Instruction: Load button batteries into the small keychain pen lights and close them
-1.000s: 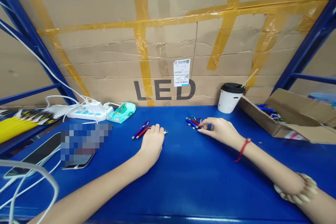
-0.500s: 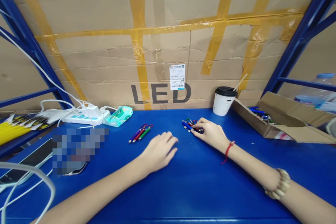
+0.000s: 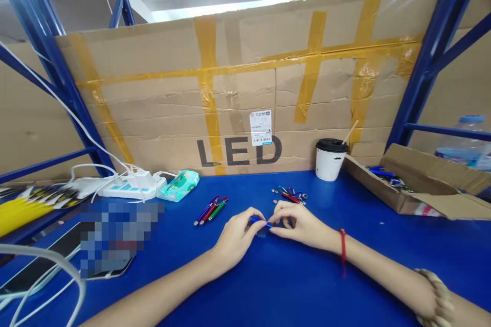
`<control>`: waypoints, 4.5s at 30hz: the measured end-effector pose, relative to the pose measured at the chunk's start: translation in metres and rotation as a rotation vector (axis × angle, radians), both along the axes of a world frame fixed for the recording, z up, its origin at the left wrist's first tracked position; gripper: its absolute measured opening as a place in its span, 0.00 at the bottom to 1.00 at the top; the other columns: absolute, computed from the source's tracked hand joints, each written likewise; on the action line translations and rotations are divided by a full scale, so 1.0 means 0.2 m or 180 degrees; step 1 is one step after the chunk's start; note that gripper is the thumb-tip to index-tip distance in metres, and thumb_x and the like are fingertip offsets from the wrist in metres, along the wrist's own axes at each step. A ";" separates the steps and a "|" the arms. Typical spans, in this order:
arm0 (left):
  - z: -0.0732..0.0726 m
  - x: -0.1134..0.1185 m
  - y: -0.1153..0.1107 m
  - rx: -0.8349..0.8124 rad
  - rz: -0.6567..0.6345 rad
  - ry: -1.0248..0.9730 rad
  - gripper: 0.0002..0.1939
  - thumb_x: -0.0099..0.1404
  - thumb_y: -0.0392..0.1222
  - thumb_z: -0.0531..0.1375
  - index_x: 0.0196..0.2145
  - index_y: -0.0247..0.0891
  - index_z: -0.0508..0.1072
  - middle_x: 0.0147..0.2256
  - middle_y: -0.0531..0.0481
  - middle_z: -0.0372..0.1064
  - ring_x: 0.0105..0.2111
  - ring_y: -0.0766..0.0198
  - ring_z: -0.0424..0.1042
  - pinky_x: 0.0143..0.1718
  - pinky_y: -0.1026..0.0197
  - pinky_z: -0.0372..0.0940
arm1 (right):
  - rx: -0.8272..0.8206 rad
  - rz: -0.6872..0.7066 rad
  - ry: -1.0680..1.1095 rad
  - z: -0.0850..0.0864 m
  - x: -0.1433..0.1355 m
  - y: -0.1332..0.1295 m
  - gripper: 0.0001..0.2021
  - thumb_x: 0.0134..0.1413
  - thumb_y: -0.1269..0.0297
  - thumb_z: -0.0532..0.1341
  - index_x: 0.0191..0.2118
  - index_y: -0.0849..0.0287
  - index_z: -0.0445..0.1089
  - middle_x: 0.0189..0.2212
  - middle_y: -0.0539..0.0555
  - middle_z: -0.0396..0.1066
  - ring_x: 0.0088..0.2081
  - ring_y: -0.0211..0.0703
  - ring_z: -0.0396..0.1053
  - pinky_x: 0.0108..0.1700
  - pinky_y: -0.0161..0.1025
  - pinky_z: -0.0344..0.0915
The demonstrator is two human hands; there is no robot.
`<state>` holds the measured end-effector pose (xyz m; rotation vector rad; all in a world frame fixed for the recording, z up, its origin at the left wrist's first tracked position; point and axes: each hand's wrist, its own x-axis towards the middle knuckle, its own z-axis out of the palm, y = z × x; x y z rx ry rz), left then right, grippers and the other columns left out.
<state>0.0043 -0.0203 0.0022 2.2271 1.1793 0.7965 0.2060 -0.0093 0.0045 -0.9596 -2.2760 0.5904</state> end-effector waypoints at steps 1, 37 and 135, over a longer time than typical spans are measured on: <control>0.00 0.00 0.00 0.0051 0.0067 -0.0056 0.10 0.63 0.47 0.50 0.37 0.42 0.68 0.30 0.54 0.68 0.29 0.66 0.66 0.32 0.65 0.59 | 0.0069 -0.0107 -0.0087 -0.01 0.01 0.01 0.14 0.49 0.54 0.58 0.36 0.57 0.72 0.30 0.51 0.65 0.22 0.30 0.58 0.27 0.31 0.60; -0.02 -0.04 0.11 0.1047 -0.0015 0.1561 0.15 0.67 0.47 0.42 0.35 0.38 0.62 0.37 0.48 0.64 0.38 0.60 0.66 0.39 0.59 0.61 | -0.0262 -0.0444 0.0131 -0.07 -0.15 0.22 0.10 0.42 0.61 0.59 0.27 0.62 0.73 0.24 0.55 0.74 0.26 0.41 0.70 0.30 0.35 0.66; -0.04 -0.31 -0.70 -0.1017 -0.0607 -0.1199 0.17 0.56 0.52 0.58 0.37 0.37 0.69 0.31 0.47 0.66 0.26 0.64 0.66 0.28 0.61 0.62 | 0.0890 -0.0498 -0.0136 -0.04 -0.21 0.08 0.13 0.53 0.55 0.55 0.36 0.55 0.72 0.33 0.50 0.73 0.25 0.35 0.67 0.29 0.33 0.61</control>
